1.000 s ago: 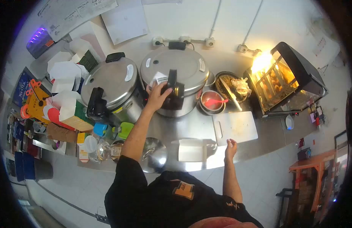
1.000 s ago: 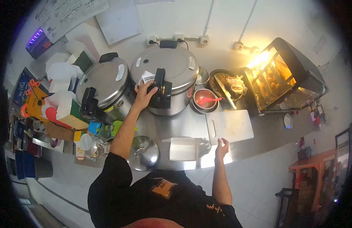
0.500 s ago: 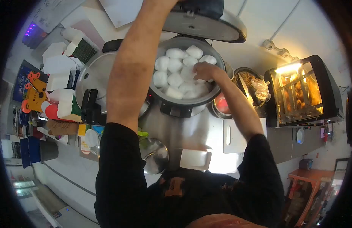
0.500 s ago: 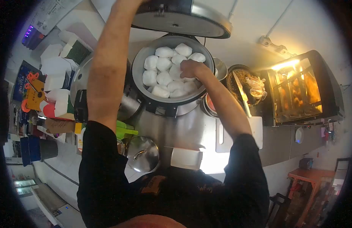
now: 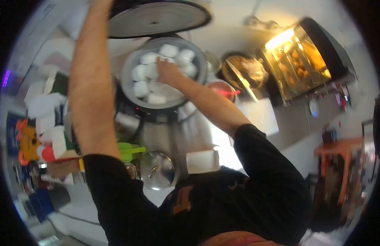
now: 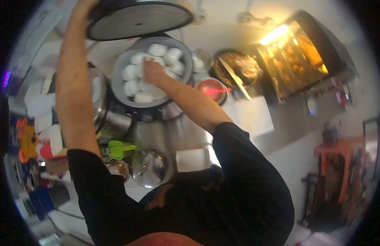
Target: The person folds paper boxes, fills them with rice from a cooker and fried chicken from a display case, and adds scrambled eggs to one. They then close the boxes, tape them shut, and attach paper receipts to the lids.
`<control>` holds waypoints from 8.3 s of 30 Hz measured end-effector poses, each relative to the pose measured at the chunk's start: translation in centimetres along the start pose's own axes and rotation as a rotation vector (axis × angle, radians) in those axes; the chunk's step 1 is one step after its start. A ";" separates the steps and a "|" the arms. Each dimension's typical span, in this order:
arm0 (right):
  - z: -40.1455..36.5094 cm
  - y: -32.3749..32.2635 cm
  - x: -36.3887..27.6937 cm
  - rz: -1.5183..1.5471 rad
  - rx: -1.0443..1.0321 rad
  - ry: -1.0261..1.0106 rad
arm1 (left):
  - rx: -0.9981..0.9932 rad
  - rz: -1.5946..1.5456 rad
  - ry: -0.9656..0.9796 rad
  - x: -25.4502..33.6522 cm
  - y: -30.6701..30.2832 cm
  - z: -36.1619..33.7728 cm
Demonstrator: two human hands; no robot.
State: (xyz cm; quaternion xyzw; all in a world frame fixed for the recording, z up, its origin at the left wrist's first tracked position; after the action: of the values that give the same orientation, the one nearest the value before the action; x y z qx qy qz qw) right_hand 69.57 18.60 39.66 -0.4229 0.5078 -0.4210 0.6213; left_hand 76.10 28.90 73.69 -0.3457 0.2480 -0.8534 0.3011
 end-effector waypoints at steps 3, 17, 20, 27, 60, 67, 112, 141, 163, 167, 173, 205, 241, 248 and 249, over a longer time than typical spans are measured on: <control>-5.3 -6.9 1.0 0.322 -0.153 -0.060 | -0.272 0.333 -0.086 2.2 -1.4 -7.5; -44.9 -3.2 16.9 0.353 -0.722 0.230 | -0.362 0.440 -0.138 6.9 11.8 -68.5; -46.1 -2.5 17.4 0.215 -0.817 0.297 | -0.471 0.464 -0.459 5.8 15.6 -69.5; -47.2 -5.4 22.4 0.670 -0.717 0.160 | -0.805 0.154 -0.365 3.8 25.0 -64.4; -52.9 -9.5 68.4 0.468 0.533 0.551 | -0.440 0.612 0.043 21.3 63.6 -26.7; -42.1 -13.8 56.7 0.836 0.382 0.169 | -0.328 0.270 0.258 32.2 55.6 -28.3; -57.6 -35.5 128.9 0.978 0.996 0.779 | -0.647 0.309 1.436 93.8 94.0 -15.1; -40.5 -40.0 134.4 1.605 0.940 0.576 | -0.680 -0.094 -0.117 77.6 67.1 -46.0; -48.7 -13.1 86.2 0.578 -0.398 0.229 | -0.304 -0.246 -0.375 61.1 57.4 -52.3; -44.8 -19.2 72.1 1.174 -0.219 0.023 | -0.369 -0.026 -0.404 62.5 56.5 -48.7; -44.3 -19.7 61.3 1.162 0.005 -0.155 | 0.396 -0.095 -0.153 44.9 60.3 -40.4; -58.6 -18.4 108.1 0.570 -0.014 0.839 | -0.390 -0.075 -0.700 56.4 68.4 -55.1; -44.2 -24.5 77.7 1.068 -0.805 0.004 | 0.418 0.029 -0.751 51.3 60.8 -54.9; -22.3 -2.8 59.9 1.836 -0.335 0.630 | 0.334 -0.014 -0.707 46.0 56.1 -60.3; -18.9 -1.2 58.6 1.966 -0.212 1.076 | 0.322 -0.047 -0.722 46.3 54.5 -61.0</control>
State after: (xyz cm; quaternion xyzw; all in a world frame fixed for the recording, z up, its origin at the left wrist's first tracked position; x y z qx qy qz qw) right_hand 58.35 -39.38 22.28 0.3471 0.8558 0.1693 0.3443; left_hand 22.82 -27.67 20.73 -0.5776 -0.0189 -0.7116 0.3996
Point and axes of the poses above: each hand's wrist, its own z-axis towards the middle knuckle, its own y-axis out of the palm, x = y × z, the point moved 1 cm from there along z, towards the middle knuckle, and after that the axes turned 9 degrees about y, right-handed, at the moved point
